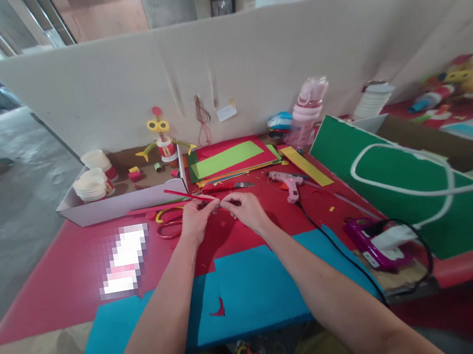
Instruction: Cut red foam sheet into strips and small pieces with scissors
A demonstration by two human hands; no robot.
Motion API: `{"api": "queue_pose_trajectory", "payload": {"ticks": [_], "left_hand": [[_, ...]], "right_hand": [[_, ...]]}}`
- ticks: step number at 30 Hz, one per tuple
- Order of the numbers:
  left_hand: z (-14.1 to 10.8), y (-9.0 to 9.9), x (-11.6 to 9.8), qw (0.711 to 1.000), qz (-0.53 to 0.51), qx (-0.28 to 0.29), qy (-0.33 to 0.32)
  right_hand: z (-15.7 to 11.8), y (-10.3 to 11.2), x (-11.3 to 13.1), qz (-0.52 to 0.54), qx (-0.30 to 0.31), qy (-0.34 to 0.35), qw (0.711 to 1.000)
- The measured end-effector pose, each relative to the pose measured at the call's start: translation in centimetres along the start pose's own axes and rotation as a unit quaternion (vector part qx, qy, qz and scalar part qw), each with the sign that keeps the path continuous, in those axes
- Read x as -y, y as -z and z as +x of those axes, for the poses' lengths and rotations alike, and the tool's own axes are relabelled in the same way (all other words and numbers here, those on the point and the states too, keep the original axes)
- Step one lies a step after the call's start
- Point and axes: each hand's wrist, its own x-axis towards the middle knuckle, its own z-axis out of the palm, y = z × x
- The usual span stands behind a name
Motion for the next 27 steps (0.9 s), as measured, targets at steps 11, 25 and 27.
{"api": "queue_pose_trajectory", "payload": {"ticks": [11,25,27], "left_hand": [[-0.3,-0.1,-0.4,0.998,0.046,0.012,0.032],[1.2,2.5,-1.6,0.989,-0.073,-0.123,0.025],[1.3,3.1,-1.8,0.986,-0.083,-0.141,0.019]], "right_hand": [[0.0,0.3,0.1,0.02,0.026,-0.036,0.999],[0.1,0.9,0.0,0.038,0.04,-0.07,0.996],[0.0,0.9,0.1,0.043,0.043,-0.077,0.995]]}}
